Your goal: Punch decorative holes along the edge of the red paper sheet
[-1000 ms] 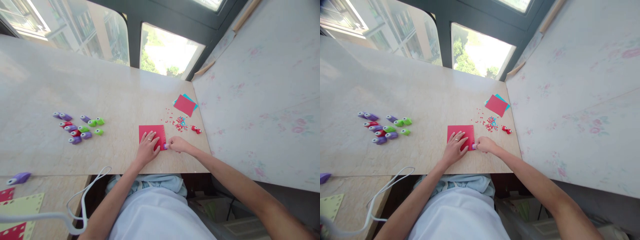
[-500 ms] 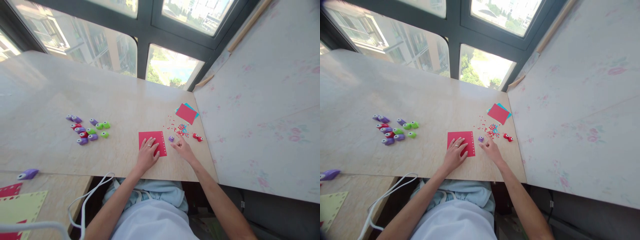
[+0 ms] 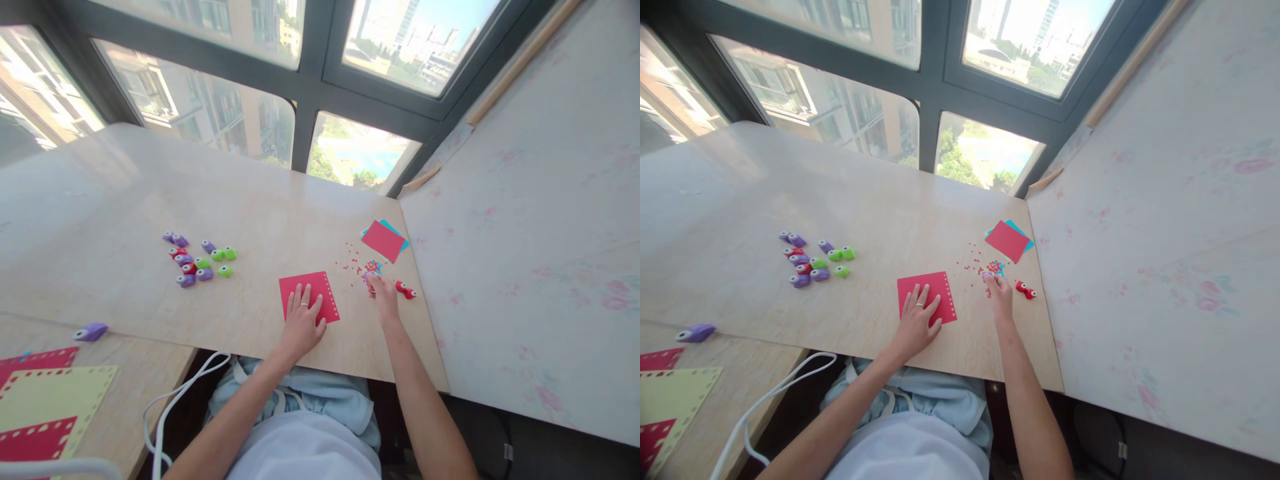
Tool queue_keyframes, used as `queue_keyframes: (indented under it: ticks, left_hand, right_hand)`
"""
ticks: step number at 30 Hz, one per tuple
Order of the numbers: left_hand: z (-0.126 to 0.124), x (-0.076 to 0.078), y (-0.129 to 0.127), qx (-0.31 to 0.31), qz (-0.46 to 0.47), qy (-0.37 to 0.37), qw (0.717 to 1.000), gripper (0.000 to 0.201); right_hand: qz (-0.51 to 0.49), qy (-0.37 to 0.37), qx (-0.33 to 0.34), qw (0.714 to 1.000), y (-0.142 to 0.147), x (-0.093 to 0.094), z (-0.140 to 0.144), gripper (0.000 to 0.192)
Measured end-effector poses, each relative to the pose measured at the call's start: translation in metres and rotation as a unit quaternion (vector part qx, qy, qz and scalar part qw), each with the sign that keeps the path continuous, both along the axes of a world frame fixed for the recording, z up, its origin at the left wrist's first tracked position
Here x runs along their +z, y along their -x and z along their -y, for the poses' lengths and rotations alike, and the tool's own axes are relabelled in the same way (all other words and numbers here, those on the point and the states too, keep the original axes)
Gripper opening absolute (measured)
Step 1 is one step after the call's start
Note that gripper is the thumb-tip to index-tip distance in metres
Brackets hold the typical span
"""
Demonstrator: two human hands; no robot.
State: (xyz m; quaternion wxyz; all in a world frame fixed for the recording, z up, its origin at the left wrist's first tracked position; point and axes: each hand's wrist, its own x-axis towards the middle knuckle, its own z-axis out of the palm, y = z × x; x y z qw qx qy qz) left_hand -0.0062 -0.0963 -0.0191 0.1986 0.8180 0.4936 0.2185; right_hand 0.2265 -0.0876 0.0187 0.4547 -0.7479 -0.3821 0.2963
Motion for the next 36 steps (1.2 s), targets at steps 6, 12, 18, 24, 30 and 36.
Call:
queue_keyframes:
  ticks: [6, 12, 18, 24, 30, 36]
  left_hand:
    - [0.010, 0.004, -0.032, 0.109, 0.037, 0.039, 0.993, 0.060]
    - [-0.011, 0.022, -0.017, 0.147, 0.076, -0.018, 0.986, 0.058]
    - [-0.075, 0.017, 0.021, -0.102, -0.030, -0.033, 0.994, 0.051]
    - [-0.072, 0.006, 0.027, -0.137, -0.083, -0.008, 0.987, 0.050]
    - [-0.041, -0.003, 0.007, 0.031, -0.070, -0.061, 0.995, 0.050]
    - [-0.027, -0.010, -0.008, 0.083, -0.023, -0.083, 0.993, 0.045]
  right_hand:
    - [-0.356, -0.066, -0.063, 0.930, 0.036, 0.000, 0.016, 0.040]
    - [-0.394, -0.059, -0.073, 0.914, 0.047, 0.001, 0.041, 0.032]
    - [-0.400, -0.045, -0.119, 0.908, 0.048, -0.007, 0.053, 0.034]
    - [-0.455, -0.056, -0.187, 0.869, 0.050, -0.006, 0.048, 0.044]
    - [-0.409, -0.064, -0.151, 0.898, 0.058, -0.001, 0.029, 0.050]
    - [-0.241, -0.053, 0.008, 0.969, 0.082, 0.010, -0.021, 0.047]
